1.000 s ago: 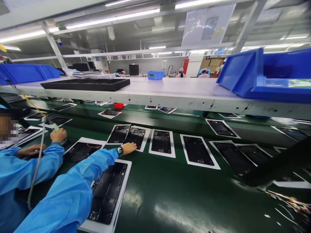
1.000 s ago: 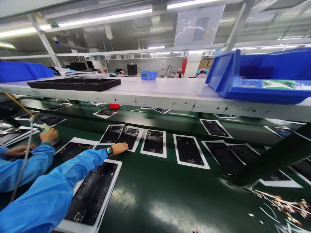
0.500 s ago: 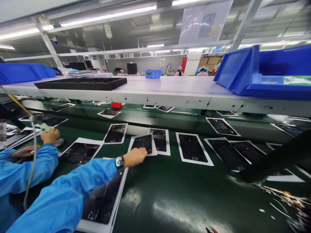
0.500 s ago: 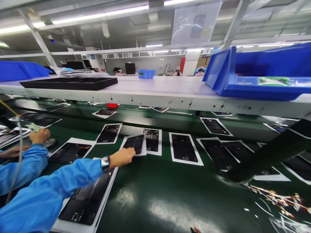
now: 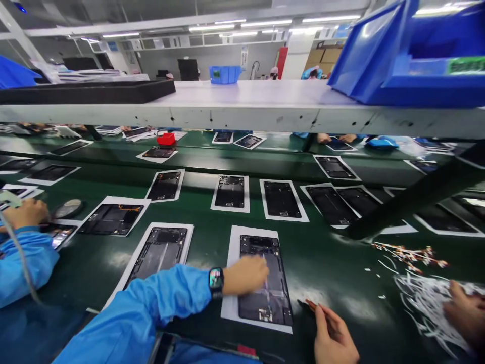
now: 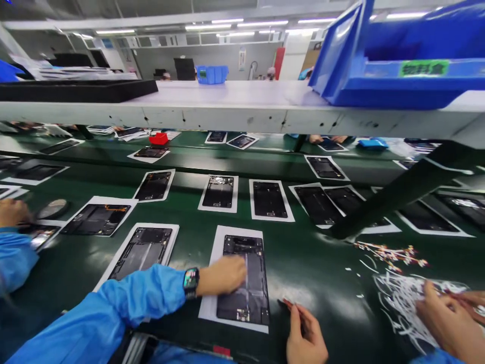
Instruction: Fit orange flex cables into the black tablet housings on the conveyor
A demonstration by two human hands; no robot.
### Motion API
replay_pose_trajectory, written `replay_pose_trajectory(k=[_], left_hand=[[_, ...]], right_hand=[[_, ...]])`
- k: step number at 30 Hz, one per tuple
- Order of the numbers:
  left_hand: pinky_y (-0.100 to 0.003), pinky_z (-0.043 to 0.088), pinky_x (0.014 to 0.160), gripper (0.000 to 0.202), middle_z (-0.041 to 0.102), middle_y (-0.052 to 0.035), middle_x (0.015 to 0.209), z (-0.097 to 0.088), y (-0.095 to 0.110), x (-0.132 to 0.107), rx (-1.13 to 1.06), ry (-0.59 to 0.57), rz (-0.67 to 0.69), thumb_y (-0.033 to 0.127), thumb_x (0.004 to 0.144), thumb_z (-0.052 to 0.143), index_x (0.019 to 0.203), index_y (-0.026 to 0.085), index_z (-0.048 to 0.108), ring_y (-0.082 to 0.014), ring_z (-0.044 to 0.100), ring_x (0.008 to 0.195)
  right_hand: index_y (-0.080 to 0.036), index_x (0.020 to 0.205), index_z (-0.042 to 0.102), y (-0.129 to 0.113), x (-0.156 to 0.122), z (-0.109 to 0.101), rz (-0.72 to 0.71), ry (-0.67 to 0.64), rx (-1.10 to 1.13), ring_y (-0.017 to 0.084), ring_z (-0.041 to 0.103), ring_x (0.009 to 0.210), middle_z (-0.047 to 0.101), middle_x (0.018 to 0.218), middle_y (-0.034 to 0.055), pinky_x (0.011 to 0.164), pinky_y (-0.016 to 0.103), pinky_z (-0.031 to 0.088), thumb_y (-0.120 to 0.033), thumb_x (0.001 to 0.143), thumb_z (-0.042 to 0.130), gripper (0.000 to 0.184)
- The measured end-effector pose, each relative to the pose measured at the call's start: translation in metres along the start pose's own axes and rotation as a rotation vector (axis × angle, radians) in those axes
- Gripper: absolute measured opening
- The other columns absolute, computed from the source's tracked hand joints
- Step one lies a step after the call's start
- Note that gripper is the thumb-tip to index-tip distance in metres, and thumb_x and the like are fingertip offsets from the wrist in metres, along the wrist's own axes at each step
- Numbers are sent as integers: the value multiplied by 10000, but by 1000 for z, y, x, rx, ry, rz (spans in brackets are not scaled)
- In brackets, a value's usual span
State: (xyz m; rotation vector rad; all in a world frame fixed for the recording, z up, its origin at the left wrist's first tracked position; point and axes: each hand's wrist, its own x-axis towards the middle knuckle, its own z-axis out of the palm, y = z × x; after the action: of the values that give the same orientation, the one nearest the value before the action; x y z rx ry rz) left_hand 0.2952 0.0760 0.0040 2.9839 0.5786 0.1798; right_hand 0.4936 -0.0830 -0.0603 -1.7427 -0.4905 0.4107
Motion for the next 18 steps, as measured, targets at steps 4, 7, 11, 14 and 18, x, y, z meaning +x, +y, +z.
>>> replay_pose_trajectory(k=[4,7,11,14,18], left_hand=[[-343,464,788,189,561,-108,1009,-10,-65,27,10,54,-200,317,973,493,968,141,562,-224,550,932],[-320,464,795,127,570,-77,984,-4,-82,31,-24,70,-200,280,950,537,938,157,563,-201,550,906],[-309,470,776,107,586,-63,932,12,-94,27,-91,138,-201,151,950,468,929,162,573,-189,551,872],[-326,464,788,186,600,-54,890,21,-109,27,-155,165,-218,143,952,424,901,179,599,-196,547,852],[-318,463,801,237,619,-47,890,23,-124,33,-239,158,-235,191,957,404,865,206,622,-192,555,853]], right_hand=[[-143,933,674,13,4,-1,-24,-25,-34,264,674,858,721,909,116,856,337,522,-664,691,705,576],[-144,895,676,20,6,1,-67,-59,-7,260,680,846,728,878,106,824,326,531,-639,713,701,528],[-161,849,688,16,6,5,-122,-62,10,251,687,808,730,842,90,781,312,535,-588,756,685,437],[-170,837,696,10,5,8,-157,-66,16,249,692,767,730,807,85,740,306,542,-538,795,672,372],[-170,843,695,5,0,12,-193,-41,-13,242,691,757,730,798,89,718,295,543,-485,836,642,320]])
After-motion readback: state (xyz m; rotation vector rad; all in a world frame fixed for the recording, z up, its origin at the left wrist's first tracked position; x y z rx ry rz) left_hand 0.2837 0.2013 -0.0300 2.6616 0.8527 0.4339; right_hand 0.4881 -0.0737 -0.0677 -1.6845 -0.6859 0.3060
